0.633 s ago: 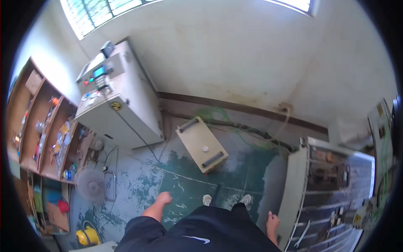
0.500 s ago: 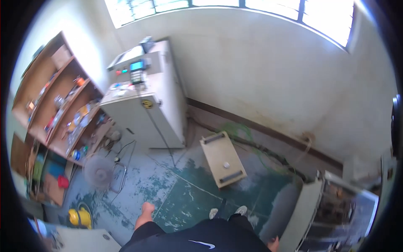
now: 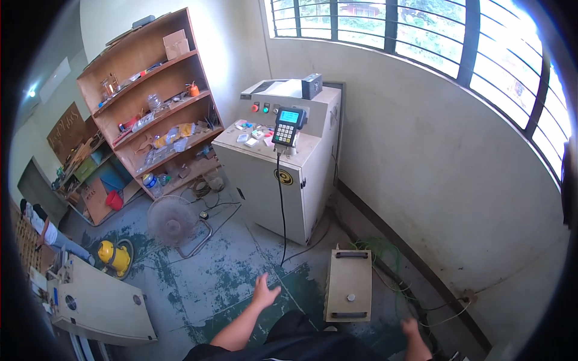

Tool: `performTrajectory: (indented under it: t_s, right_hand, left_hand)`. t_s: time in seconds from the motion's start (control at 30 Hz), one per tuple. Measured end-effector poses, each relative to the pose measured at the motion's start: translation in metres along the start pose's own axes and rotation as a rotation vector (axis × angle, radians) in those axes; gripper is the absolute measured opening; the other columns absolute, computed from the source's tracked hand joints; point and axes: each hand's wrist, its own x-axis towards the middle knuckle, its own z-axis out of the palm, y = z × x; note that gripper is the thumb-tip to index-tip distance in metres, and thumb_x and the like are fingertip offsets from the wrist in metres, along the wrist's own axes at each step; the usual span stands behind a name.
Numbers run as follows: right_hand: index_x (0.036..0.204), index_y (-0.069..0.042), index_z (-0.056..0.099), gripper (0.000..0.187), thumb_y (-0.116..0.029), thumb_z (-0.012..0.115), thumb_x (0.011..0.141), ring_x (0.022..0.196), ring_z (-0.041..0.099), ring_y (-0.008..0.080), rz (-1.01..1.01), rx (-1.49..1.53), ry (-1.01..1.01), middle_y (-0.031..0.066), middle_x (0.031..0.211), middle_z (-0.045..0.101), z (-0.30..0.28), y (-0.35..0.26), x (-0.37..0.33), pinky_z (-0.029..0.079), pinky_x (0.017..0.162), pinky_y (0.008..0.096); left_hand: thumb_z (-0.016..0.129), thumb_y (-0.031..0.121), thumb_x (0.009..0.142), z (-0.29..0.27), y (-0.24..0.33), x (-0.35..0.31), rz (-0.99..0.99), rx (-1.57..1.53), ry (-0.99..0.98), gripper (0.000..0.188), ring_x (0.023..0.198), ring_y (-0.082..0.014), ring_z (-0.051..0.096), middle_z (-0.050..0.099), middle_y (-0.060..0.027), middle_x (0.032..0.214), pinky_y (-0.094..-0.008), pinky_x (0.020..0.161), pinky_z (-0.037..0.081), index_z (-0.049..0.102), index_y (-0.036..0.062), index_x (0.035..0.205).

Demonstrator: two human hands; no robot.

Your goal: Adjusting the spindle and tool bit on a CNC machine using wrenches and a control pendant.

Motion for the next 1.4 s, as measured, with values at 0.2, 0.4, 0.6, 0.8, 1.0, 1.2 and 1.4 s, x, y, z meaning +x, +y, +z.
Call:
performTrajectory:
  t_s: [0.2, 0.4, 0.6, 0.8, 1.0, 1.2, 1.4]
  right_hand:
    - [0.114, 0.005, 0.052, 0.045, -0.023, 0.061, 0.08, 0.1, 0.056, 0.0217, -0.27, 0.46, 0.018, 0.0167, 0.109, 0.059, -0.065, -0.311, 0.124, 0.043, 0.085, 0.031]
    - [0.127, 0.005, 0.037, 0.052, -0.023, 0.055, 0.087, 0.113, 0.048, 0.0215, -0.596, 0.805, -0.262, 0.0174, 0.122, 0.05, -0.06, -0.572, 0.126, 0.037, 0.094, 0.0303]
    - [0.13, 0.006, 0.03, 0.06, -0.041, 0.035, 0.092, 0.124, 0.034, 0.0335, -0.561, 0.708, -0.017, 0.0257, 0.131, 0.037, -0.062, -0.738, 0.209, 0.025, 0.102, 0.0319]
    - [0.136, 0.001, 0.017, 0.069, -0.05, 0.028, 0.09, 0.13, 0.017, 0.0388, -0.565, 0.47, 0.18, 0.0208, 0.141, 0.02, -0.092, -0.836, 0.232, 0.017, 0.105, 0.046]
    - [0.137, -0.002, 0.016, 0.065, -0.025, 0.051, 0.088, 0.108, 0.047, 0.0249, -0.975, 1.027, -0.054, 0.0161, 0.125, 0.042, -0.146, -0.854, 0.167, 0.038, 0.092, 0.0368]
    - [0.123, -0.001, 0.036, 0.048, -0.011, 0.057, 0.082, 0.103, 0.048, 0.0132, -0.832, 1.443, -0.052, 0.0071, 0.111, 0.05, -0.163, -0.738, 0.054, 0.039, 0.089, 0.0292]
    - [0.113, -0.001, 0.043, 0.04, -0.011, 0.06, 0.079, 0.094, 0.053, 0.0138, -0.355, 1.517, 0.202, 0.0074, 0.101, 0.055, -0.14, -0.563, -0.034, 0.044, 0.084, 0.0298]
  left_hand:
    - [0.066, 0.028, 0.074, -0.047, 0.1, 0.181, 0.28, -0.282, 0.205, 0.069, 0.115, -0.0323, 0.041, 0.038, -0.0213, 0.125, -0.0389, 0.097, 0.034, 0.032, 0.0009, 0.128]
    - [0.05, 0.04, 0.087, -0.083, 0.169, 0.351, 0.435, -0.616, 0.254, 0.058, 0.117, -0.0316, 0.042, 0.041, -0.023, 0.126, -0.0374, 0.097, 0.033, 0.038, -0.0026, 0.125]
    - [0.027, 0.051, 0.091, -0.097, 0.246, 0.436, 0.609, -0.305, 0.335, 0.055, 0.087, -0.0353, 0.053, 0.055, -0.0193, 0.091, -0.0431, 0.074, 0.039, 0.051, 0.0008, 0.087]
    - [0.02, 0.059, 0.088, -0.137, 0.28, 0.481, 0.604, -0.405, 0.245, 0.066, 0.083, -0.0366, 0.054, 0.056, -0.019, 0.081, -0.0426, 0.073, 0.04, 0.052, 0.0014, 0.083]
    - [0.05, 0.026, 0.09, -0.212, 0.316, 0.414, 0.884, -1.088, -0.072, 0.048, 0.093, -0.0123, 0.052, 0.054, -0.0068, 0.108, -0.0281, 0.079, 0.042, 0.035, -0.0007, 0.127]
    - [0.051, 0.013, 0.088, -0.17, 0.322, 0.263, 0.743, -1.295, -0.611, 0.055, 0.107, -0.0167, 0.047, 0.046, -0.0103, 0.119, -0.0301, 0.093, 0.036, 0.022, 0.0007, 0.132]
    - [0.05, 0.003, 0.082, -0.062, 0.297, 0.135, 0.431, -1.13, -1.106, 0.046, 0.105, -0.0174, 0.049, 0.048, -0.0102, 0.114, -0.031, 0.093, 0.037, 0.03, 0.002, 0.124]
